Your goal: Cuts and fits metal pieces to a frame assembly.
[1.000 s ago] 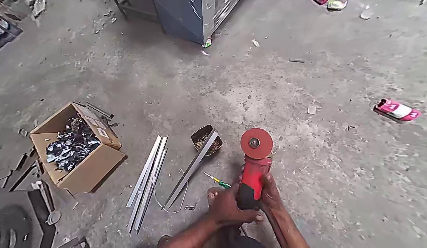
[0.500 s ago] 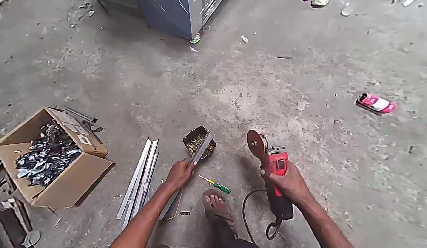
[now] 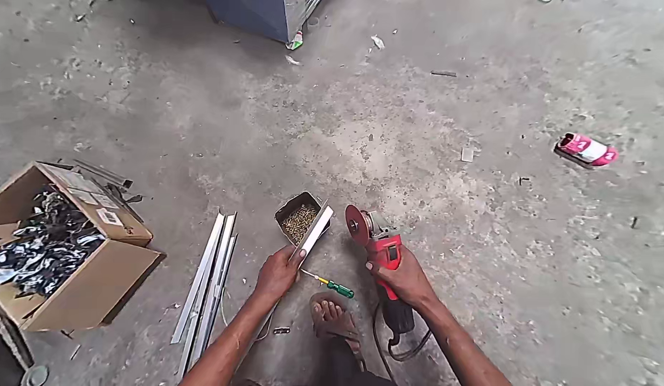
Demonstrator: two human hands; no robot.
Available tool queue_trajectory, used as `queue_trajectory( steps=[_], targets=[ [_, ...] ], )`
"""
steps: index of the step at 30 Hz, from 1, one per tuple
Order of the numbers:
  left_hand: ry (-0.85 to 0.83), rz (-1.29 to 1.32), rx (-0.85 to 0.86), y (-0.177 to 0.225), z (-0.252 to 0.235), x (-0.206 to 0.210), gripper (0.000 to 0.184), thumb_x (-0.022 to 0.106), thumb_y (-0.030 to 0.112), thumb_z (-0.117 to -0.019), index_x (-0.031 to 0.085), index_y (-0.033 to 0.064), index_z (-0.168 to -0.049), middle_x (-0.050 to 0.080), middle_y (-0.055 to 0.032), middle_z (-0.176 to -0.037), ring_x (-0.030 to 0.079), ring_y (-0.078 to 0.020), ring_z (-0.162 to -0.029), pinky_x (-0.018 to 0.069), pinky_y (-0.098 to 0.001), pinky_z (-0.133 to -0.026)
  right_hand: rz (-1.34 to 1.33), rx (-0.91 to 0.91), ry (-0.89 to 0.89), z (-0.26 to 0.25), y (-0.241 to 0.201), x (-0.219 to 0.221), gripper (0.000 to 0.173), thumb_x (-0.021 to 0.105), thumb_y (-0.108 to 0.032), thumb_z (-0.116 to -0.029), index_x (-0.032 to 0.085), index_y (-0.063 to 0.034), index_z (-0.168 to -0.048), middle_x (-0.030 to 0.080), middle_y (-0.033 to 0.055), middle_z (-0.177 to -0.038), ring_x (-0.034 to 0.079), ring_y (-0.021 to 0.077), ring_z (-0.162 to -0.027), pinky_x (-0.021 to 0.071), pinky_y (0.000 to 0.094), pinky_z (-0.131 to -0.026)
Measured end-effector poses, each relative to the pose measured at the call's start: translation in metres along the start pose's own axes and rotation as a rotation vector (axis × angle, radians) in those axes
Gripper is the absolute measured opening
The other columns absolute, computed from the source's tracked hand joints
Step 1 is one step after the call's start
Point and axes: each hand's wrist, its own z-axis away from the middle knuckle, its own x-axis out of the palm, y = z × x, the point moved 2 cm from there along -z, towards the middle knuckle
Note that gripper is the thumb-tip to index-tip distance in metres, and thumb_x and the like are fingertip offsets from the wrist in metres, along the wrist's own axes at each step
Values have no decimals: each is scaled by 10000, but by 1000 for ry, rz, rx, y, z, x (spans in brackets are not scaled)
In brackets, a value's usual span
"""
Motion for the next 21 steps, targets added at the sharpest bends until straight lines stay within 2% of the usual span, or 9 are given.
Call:
queue_trajectory(
  steps=[4,9,13,21],
  targets=[
    [16,-7,-12,1,1,1,506,430,566,-1054,681,143,-934,650,-15,-639,633,-193,-546,553,-448,-563,34,17,-30,-7,-4,3,726,849,-477,-659,601,-117,-1239,719,-17,-978,709,84,-863,615,345,-793],
    [20,2,-28,-3,-1,5,524,412,580,-1053,664,144,-912,627,-18,-631,618,-192,-541,543,-443,-552,37,-12,-51,-10,-5,11,739,853,-474,-666,600,-116,-1260,727,-23,-988,709,74,-880,613,337,-806],
    [24,-3,-39,-3,-2,5,506,422,567,-1051,677,143,-941,631,-41,-678,628,-226,-602,542,-495,-603,63,2,-63,-12,-8,13,749,853,-496,-662,600,-121,-1259,723,-21,-985,708,82,-870,614,346,-797],
    [21,7,-40,-4,-3,6,512,422,583,-1047,669,148,-935,621,-35,-663,622,-213,-581,543,-477,-591,92,-6,-61,-15,-7,15,742,850,-488,-663,602,-114,-1254,721,-13,-983,705,80,-870,609,348,-802]
  ],
)
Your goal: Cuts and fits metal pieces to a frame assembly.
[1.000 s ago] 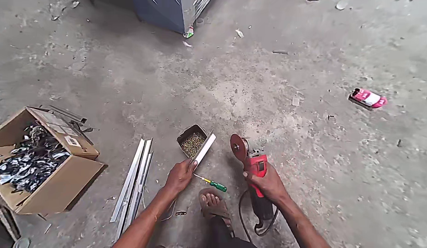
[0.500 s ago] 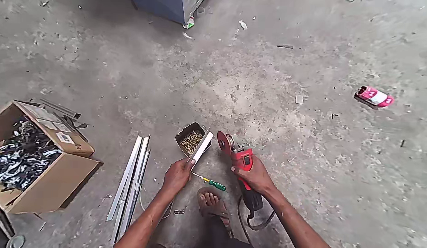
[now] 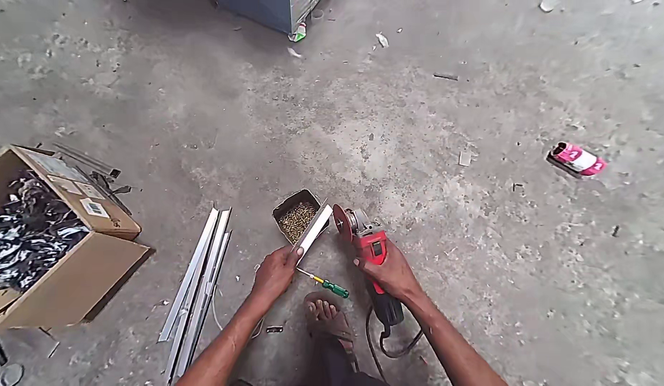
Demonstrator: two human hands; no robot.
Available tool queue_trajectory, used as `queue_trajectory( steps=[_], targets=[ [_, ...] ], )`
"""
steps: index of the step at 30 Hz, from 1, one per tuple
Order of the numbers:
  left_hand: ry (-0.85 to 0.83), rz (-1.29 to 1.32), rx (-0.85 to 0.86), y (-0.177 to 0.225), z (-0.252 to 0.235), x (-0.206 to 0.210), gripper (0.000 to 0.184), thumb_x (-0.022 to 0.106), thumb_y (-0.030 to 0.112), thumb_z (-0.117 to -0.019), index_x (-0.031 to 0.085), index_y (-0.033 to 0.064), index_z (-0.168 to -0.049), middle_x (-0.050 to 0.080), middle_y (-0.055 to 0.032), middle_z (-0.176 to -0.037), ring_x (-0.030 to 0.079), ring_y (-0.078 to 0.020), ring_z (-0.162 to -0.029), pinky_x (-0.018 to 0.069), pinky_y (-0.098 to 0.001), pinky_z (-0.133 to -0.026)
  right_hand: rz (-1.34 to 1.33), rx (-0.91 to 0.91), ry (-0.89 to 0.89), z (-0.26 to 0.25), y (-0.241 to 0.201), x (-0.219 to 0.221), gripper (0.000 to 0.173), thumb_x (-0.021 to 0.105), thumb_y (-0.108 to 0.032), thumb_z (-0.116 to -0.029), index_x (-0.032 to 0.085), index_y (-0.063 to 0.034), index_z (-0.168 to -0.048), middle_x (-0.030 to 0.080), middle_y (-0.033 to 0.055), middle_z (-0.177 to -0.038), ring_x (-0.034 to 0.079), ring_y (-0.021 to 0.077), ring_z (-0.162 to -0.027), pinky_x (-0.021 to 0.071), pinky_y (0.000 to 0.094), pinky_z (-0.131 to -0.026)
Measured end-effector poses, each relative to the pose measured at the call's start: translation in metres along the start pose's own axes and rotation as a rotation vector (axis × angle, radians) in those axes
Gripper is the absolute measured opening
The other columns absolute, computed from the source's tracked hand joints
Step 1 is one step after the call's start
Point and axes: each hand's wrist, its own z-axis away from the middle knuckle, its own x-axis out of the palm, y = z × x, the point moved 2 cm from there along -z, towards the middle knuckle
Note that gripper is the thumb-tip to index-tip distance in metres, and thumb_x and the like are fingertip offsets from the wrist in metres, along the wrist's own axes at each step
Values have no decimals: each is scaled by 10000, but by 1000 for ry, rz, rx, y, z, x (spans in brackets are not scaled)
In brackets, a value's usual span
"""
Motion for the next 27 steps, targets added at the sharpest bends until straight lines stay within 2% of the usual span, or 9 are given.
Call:
queue_trajectory(
  steps=[16,27],
  targets=[
    [-21,44,5,1,-1,0,499,433,559,-1056,660,138,-915,612,-23,-635,605,-190,-539,534,-431,-556,-4,-12,-1,-2,1,1,722,844,-488,-673,604,-115,-1243,722,-13,-959,708,85,-846,613,349,-781],
    [-40,75,5,2,0,0,491,434,551,-1057,661,139,-917,604,-30,-631,600,-195,-539,531,-436,-553,11,-4,-2,-4,0,2,717,850,-480,-674,605,-122,-1245,724,-27,-951,710,80,-835,617,344,-772]
  ],
)
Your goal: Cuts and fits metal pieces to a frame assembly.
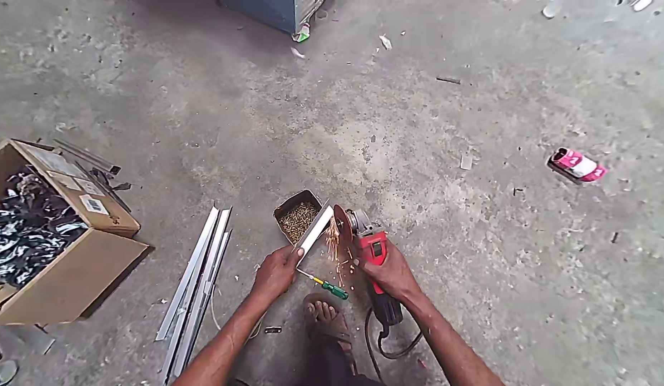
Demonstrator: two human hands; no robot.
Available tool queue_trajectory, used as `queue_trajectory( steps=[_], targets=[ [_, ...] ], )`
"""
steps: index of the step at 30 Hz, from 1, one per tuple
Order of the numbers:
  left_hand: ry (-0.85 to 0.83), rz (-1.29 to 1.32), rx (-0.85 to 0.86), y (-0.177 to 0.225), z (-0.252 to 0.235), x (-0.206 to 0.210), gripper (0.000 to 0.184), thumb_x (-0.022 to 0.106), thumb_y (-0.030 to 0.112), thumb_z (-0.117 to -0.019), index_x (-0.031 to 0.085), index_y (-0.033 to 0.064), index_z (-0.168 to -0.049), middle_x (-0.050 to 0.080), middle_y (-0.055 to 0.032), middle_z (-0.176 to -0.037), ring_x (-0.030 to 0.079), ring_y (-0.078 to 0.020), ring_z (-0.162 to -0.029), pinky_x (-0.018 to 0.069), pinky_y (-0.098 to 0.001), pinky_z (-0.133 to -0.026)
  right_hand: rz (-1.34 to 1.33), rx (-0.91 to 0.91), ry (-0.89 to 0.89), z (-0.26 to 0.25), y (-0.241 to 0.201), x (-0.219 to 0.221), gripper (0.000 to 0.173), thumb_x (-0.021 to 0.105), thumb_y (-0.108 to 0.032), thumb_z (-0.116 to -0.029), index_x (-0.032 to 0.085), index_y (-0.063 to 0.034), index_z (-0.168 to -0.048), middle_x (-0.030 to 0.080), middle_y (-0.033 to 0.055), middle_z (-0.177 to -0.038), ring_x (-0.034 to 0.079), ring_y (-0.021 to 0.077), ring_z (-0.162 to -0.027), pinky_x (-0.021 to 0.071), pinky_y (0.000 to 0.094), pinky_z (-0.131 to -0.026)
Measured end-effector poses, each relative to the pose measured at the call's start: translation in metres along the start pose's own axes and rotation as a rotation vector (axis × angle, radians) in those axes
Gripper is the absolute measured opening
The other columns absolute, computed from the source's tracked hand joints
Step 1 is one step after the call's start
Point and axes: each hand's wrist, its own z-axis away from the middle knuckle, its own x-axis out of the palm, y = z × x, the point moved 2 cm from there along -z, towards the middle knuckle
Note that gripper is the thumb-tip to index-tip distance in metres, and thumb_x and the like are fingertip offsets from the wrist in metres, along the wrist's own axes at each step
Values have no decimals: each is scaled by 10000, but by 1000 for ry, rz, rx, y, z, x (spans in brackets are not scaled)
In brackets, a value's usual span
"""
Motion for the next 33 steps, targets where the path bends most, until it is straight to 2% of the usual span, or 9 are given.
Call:
queue_trajectory(
  steps=[11,17,21,23,25,29,33],
  targets=[
    [-38,20,-30,0,-1,-1,510,418,566,-1058,669,134,-953,619,-40,-646,598,-204,-540,524,-438,-552,36,-23,24,-4,-5,-1,722,848,-477,-667,604,-106,-1237,723,-18,-965,706,73,-866,607,336,-807],
    [-75,60,-52,2,1,-2,501,412,552,-1068,672,127,-1020,624,-50,-654,587,-193,-510,519,-396,-511,34,-18,24,-7,-3,-2,744,846,-489,-652,606,-100,-1238,718,-4,-975,703,86,-871,606,352,-805],
    [-82,93,-62,2,0,-1,503,424,569,-1060,665,131,-1000,621,-47,-640,585,-189,-497,515,-387,-494,48,-45,30,-9,-6,-4,696,839,-469,-668,614,-106,-1218,722,-19,-953,705,74,-855,610,334,-790],
    [-77,91,-62,1,0,-1,505,424,566,-1060,661,124,-999,621,-51,-652,588,-194,-509,517,-395,-503,85,-40,35,-10,-7,-3,689,841,-446,-690,613,-87,-1232,722,8,-974,704,93,-878,602,352,-817],
    [-73,81,-74,1,0,-1,510,428,558,-1061,675,112,-1071,635,-63,-686,603,-208,-534,534,-417,-528,110,-1,23,-10,-10,-4,725,849,-449,-697,598,-77,-1266,716,34,-1009,699,122,-912,589,386,-848],
    [-95,84,-66,3,0,-2,479,425,535,-1071,672,125,-1041,624,-49,-670,581,-187,-511,512,-388,-504,103,-8,29,-10,-12,-4,709,836,-464,-668,615,-96,-1232,716,12,-984,697,103,-885,594,376,-813],
    [-94,116,-72,4,1,-2,476,437,544,-1066,661,125,-1026,611,-47,-653,567,-176,-489,501,-367,-484,94,-38,24,-12,-9,-4,707,836,-457,-678,611,-86,-1236,717,6,-994,696,90,-902,592,357,-836]
  ],
)
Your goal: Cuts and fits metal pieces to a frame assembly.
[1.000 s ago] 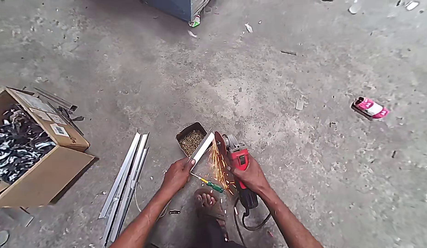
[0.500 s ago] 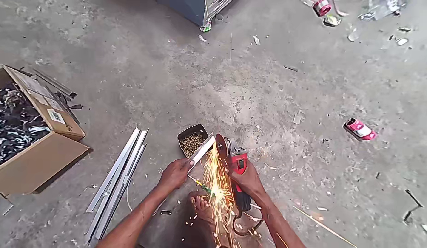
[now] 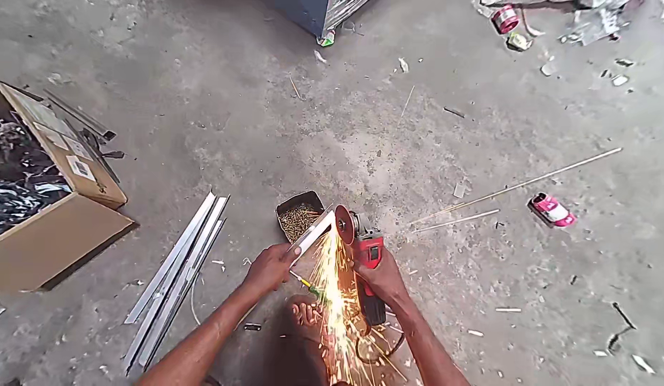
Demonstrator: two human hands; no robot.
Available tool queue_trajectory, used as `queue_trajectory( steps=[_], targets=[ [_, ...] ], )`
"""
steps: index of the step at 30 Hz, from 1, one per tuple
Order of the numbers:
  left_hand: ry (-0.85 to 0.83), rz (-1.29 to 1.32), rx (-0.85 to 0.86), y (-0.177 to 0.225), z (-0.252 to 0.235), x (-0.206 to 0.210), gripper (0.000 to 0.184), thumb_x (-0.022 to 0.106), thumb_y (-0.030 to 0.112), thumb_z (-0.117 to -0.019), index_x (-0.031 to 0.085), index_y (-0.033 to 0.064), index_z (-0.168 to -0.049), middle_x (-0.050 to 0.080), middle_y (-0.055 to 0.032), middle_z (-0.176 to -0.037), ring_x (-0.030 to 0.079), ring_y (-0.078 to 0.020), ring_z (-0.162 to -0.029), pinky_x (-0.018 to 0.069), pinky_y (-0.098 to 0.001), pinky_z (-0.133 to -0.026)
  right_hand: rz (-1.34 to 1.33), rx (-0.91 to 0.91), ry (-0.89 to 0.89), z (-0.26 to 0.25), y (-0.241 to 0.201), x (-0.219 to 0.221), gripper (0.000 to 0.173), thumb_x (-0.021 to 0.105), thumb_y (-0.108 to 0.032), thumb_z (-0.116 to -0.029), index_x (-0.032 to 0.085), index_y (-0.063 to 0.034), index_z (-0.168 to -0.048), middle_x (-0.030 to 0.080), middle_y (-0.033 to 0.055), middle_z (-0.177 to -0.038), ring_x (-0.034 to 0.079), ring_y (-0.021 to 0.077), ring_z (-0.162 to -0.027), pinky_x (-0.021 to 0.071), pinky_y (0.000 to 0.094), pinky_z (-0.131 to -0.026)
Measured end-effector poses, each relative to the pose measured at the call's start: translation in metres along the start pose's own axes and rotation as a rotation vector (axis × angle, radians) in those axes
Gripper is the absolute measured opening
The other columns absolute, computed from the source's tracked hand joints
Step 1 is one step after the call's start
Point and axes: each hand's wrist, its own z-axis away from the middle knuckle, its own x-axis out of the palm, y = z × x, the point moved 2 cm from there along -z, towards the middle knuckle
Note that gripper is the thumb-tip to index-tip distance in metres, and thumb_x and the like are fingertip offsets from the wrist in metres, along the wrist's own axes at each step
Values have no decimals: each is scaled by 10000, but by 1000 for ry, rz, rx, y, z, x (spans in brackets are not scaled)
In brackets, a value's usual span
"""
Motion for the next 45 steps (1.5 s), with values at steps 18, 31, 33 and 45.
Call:
queue_trajectory(
  steps=[18,31,33,45],
  targets=[
    [5,27,15,-3,-1,0,478,445,543,-1063,660,118,-1030,614,-59,-654,578,-190,-497,509,-378,-486,-40,-12,-28,-7,-3,-2,661,847,-409,-687,620,-92,-1221,724,-8,-985,702,68,-894,600,319,-832],
    [-21,38,14,-1,-1,0,475,439,524,-1072,647,105,-992,609,-51,-637,576,-180,-489,505,-363,-477,-16,-20,-50,-13,-1,-3,666,835,-428,-687,611,-95,-1219,721,-11,-966,704,72,-865,604,325,-800],
    [-19,36,9,-1,-1,-1,474,439,528,-1071,649,110,-992,609,-47,-638,570,-175,-484,499,-354,-471,-44,-28,-53,-15,-2,-2,645,838,-402,-694,613,-96,-1215,726,-14,-964,708,69,-865,608,321,-801],
    [-112,100,-17,1,5,6,564,561,649,-971,642,95,-1046,565,-38,-620,551,-172,-458,519,-349,-467,-940,120,-101,6,38,18,721,886,-298,-710,535,25,-1251,722,181,-970,742,267,-799,650,424,-713]
  ],
)
